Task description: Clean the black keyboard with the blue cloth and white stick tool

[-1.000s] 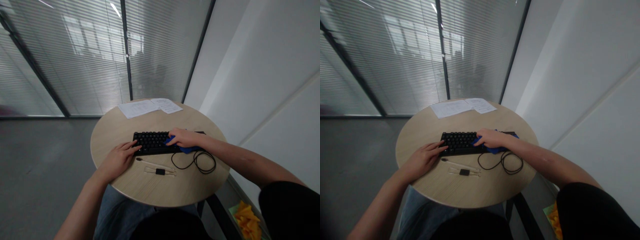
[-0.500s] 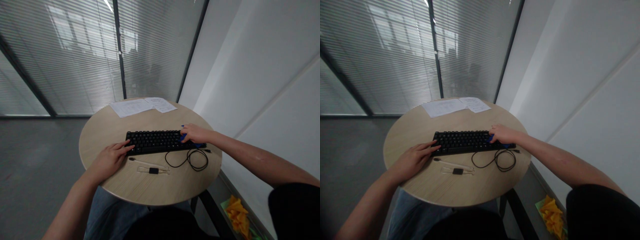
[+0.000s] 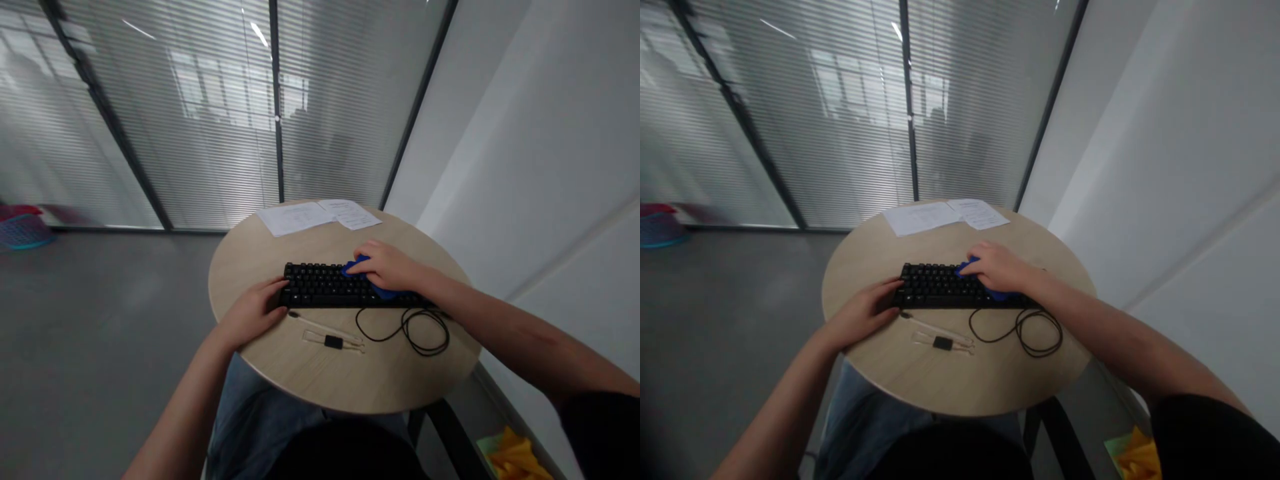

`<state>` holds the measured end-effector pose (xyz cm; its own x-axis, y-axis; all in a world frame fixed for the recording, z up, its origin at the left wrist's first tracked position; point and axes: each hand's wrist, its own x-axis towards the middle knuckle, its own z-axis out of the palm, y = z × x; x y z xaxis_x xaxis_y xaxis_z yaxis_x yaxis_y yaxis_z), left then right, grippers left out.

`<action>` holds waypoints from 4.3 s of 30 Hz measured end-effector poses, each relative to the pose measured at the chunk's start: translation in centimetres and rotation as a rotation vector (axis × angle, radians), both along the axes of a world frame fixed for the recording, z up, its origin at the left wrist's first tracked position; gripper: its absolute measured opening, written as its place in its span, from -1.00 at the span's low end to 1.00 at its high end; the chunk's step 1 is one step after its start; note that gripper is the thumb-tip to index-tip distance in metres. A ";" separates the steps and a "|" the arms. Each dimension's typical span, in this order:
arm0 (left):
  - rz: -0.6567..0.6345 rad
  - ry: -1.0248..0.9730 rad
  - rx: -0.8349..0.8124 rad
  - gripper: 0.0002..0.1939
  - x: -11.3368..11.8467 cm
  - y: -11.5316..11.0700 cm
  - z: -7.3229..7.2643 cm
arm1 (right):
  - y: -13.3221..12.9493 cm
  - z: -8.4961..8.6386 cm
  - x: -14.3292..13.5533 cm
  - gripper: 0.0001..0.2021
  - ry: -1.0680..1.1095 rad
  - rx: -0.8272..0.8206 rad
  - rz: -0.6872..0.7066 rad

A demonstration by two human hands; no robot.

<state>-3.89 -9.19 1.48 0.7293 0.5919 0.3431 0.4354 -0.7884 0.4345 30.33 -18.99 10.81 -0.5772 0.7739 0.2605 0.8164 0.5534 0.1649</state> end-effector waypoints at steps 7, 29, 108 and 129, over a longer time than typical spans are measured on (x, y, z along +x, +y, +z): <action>-0.020 -0.047 -0.054 -0.43 -0.2 0.1 -0.4 | 5.2 -3.0 -11.1 -0.62 -0.019 -0.080 0.196; 0.019 0.076 0.083 -0.46 0.1 0.8 -0.6 | 4.5 -2.9 -8.0 -0.54 -0.129 -0.339 0.135; -0.298 0.193 0.216 -0.73 4.6 -8.4 2.0 | -12.1 -2.9 -3.3 -0.65 0.787 0.376 -0.207; 0.097 0.061 0.318 -0.51 3.5 -5.0 1.9 | -12.8 -6.2 7.1 -0.51 0.510 0.120 -0.737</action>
